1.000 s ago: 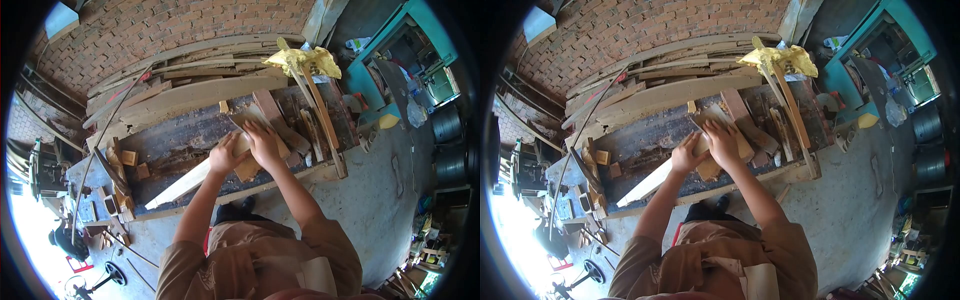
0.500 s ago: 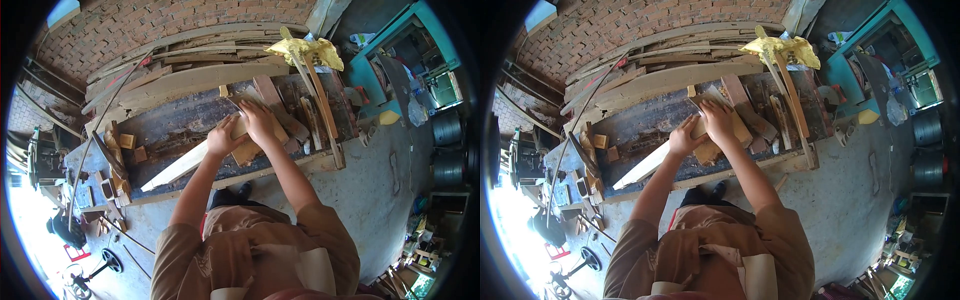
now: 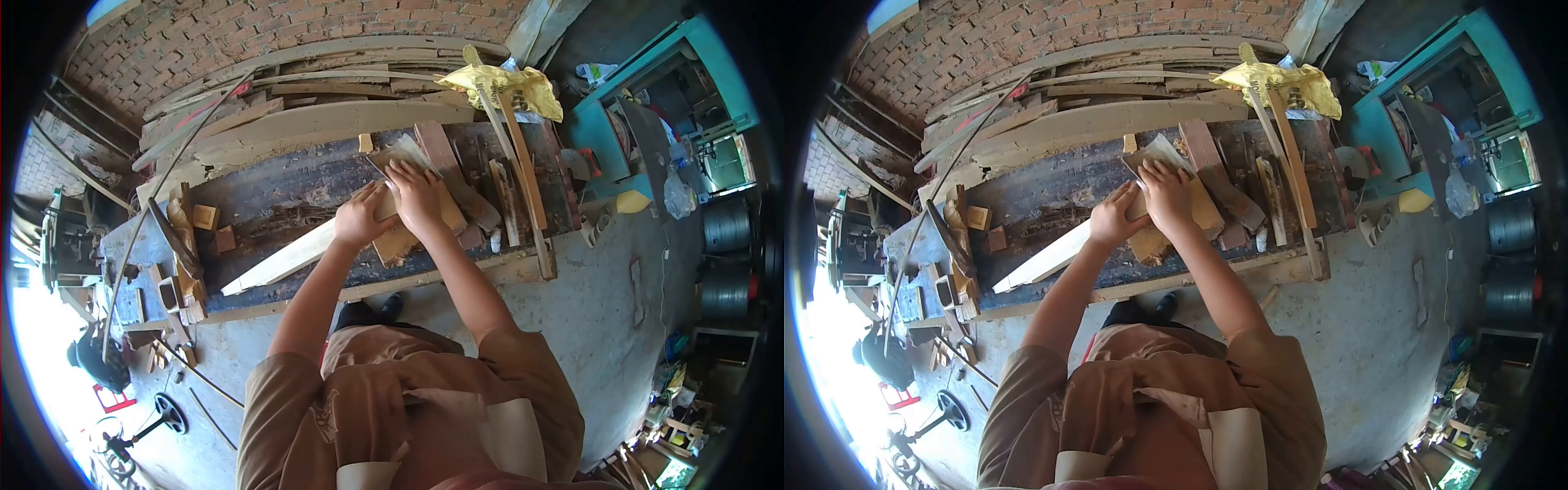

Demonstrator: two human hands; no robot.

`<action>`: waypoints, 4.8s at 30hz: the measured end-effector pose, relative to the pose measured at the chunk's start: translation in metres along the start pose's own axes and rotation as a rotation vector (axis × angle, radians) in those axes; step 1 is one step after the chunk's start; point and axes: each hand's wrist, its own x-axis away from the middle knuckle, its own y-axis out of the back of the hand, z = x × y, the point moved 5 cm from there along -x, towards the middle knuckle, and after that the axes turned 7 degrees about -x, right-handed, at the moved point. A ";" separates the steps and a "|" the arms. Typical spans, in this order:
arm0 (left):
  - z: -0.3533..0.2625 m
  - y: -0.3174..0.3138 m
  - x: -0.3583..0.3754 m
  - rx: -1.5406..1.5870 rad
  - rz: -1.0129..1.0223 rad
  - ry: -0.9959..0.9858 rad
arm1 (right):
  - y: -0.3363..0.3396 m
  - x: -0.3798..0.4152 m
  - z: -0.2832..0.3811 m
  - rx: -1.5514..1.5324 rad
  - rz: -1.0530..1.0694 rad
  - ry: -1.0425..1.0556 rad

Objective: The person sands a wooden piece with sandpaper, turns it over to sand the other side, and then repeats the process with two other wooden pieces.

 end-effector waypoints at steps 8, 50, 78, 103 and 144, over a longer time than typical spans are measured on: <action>-0.001 0.000 0.004 0.027 0.040 0.087 | 0.020 0.069 -0.014 -0.137 -0.009 -0.069; 0.003 -0.005 0.006 0.017 -0.047 0.076 | 0.018 0.045 -0.001 0.048 0.024 -0.043; 0.003 0.006 0.002 0.109 0.047 0.211 | 0.067 0.121 -0.019 -0.475 -0.167 -0.543; -0.030 0.014 0.012 -0.085 -0.120 -0.038 | 0.093 0.149 -0.040 -0.430 -0.331 -0.510; -0.012 -0.001 0.014 -0.146 -0.048 0.036 | 0.017 0.040 0.022 -0.106 -0.146 0.068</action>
